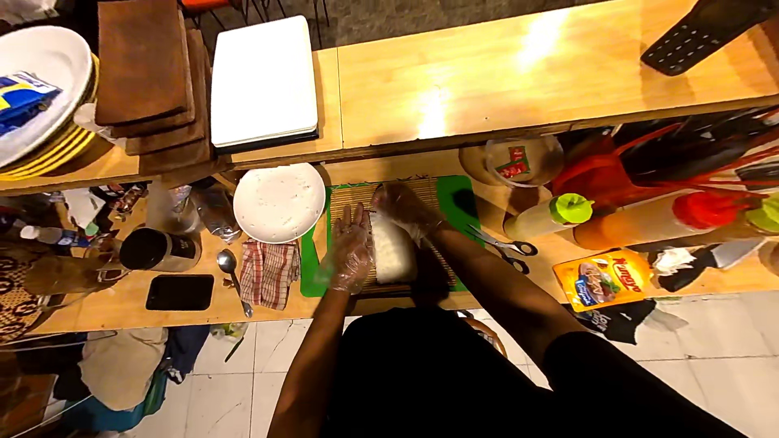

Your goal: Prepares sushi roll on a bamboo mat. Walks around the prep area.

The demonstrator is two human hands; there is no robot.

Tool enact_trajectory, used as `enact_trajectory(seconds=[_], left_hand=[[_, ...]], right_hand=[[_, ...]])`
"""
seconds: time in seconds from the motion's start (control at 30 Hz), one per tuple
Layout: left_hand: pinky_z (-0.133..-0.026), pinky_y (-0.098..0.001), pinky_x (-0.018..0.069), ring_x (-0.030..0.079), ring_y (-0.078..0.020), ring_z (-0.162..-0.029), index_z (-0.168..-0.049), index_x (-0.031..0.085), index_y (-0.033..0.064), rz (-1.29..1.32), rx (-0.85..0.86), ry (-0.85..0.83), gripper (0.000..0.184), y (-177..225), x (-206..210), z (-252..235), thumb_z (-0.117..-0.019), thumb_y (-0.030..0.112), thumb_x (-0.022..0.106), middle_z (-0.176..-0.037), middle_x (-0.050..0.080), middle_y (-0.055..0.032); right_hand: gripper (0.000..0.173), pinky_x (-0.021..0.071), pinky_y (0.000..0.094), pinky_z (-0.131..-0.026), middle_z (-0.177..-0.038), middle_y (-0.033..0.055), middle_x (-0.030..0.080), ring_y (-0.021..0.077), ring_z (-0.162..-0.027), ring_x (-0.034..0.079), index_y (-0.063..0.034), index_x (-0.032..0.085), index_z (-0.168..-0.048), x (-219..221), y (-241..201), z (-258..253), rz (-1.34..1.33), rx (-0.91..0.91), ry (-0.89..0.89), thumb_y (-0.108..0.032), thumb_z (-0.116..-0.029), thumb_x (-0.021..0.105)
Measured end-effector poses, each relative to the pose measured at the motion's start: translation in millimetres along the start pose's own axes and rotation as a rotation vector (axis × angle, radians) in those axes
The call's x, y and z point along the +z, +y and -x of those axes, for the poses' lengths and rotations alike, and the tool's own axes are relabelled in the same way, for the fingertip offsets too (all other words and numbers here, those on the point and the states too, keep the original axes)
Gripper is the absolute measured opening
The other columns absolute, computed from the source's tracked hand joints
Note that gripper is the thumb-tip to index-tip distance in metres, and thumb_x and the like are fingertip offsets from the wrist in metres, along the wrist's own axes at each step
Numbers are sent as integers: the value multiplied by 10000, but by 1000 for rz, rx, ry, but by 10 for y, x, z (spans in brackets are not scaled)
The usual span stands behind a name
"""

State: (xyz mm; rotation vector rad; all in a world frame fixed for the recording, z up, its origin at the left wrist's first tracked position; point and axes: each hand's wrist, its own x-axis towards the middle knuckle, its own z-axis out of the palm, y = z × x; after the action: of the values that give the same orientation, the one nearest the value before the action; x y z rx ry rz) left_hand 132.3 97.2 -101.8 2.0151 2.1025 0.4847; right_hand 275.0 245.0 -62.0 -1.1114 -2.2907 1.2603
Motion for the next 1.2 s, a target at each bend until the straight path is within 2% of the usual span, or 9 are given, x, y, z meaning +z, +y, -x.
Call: enact_trajectory(seconds=[0.13, 0.27, 0.37, 0.5, 0.6, 0.7, 0.8, 0.97, 1.2], left_hand=[[-1276, -550, 102, 103, -228, -1590, -1597, 368, 162, -2, 15, 20, 548, -15, 36, -12, -1068, 302, 345, -1697, 245, 23], [-1274, -560, 85, 56, -232, -1595, -1632, 276, 176, -13, 4, -29, 580, 23, -21, -3, -1071, 312, 323, -1717, 167, 38], [-1278, -548, 84, 79, -216, -1593, -1617, 325, 184, 3, -5, -15, 562, 24, -16, -27, -1069, 300, 354, -1708, 201, 50], [-1279, -543, 71, 72, -217, -1593, -1621, 314, 177, 11, -8, -32, 568, 25, -8, -3, -1068, 299, 362, -1709, 197, 49], [-1281, -543, 80, 66, -203, -1593, -1628, 294, 200, -16, 3, -18, 574, -14, 31, -15, -1069, 319, 349, -1712, 183, 61], [-1278, -549, 85, 89, -213, -1592, -1620, 316, 185, -17, 4, -3, 564, -12, 41, -3, -1072, 313, 339, -1705, 213, 44], [-1274, -562, 76, 86, -226, -1592, -1624, 304, 184, 3, -1, -25, 569, 1, 21, -14, -1068, 293, 358, -1708, 208, 33], [-1278, -550, 68, 64, -214, -1594, -1623, 303, 164, -18, 13, -11, 572, -11, 38, 22, -1066, 293, 333, -1711, 193, 38], [-1277, -550, 59, 44, -208, -1595, -1629, 289, 180, -6, 16, -10, 579, -39, 89, 4, -1066, 306, 342, -1713, 178, 53]], right_hand=[[203, 541, 500, -913, -1003, 187, 700, 310, -989, 675, 4, 711, -1030, 54, -3, 16, 183, -82, -3, -179, -947, 683], [260, 509, 523, -994, -1092, 238, 696, 364, -1084, 663, 38, 707, -1071, 122, 35, -19, 262, -132, 0, -198, -983, 638], [248, 509, 518, -985, -1069, 232, 698, 353, -1062, 666, 40, 704, -1056, 57, 7, -73, 240, -99, -41, -187, -972, 653], [278, 497, 544, -1002, -1105, 248, 697, 381, -1101, 661, 57, 702, -1074, 59, -31, -106, 311, -76, -89, -196, -975, 645], [243, 540, 495, -951, -1072, 197, 701, 302, -1037, 674, 22, 705, -1078, -50, -92, -86, 119, 72, -68, -192, -972, 660], [174, 567, 441, -887, -1016, 150, 700, 237, -958, 679, -6, 708, -1049, -112, -45, -7, -6, 78, -11, -157, -975, 660], [167, 559, 471, -893, -990, 145, 713, 259, -953, 686, -23, 729, -1022, -48, 9, 11, 119, 0, -32, -161, -931, 707], [225, 526, 529, -949, -1054, 225, 690, 349, -1040, 665, 38, 698, -1040, 53, -62, 19, 215, -16, -35, -170, -964, 659], [254, 526, 542, -953, -1063, 227, 699, 362, -1053, 672, 26, 704, -1065, 85, -1, -14, 299, -46, -8, -207, -980, 650]])
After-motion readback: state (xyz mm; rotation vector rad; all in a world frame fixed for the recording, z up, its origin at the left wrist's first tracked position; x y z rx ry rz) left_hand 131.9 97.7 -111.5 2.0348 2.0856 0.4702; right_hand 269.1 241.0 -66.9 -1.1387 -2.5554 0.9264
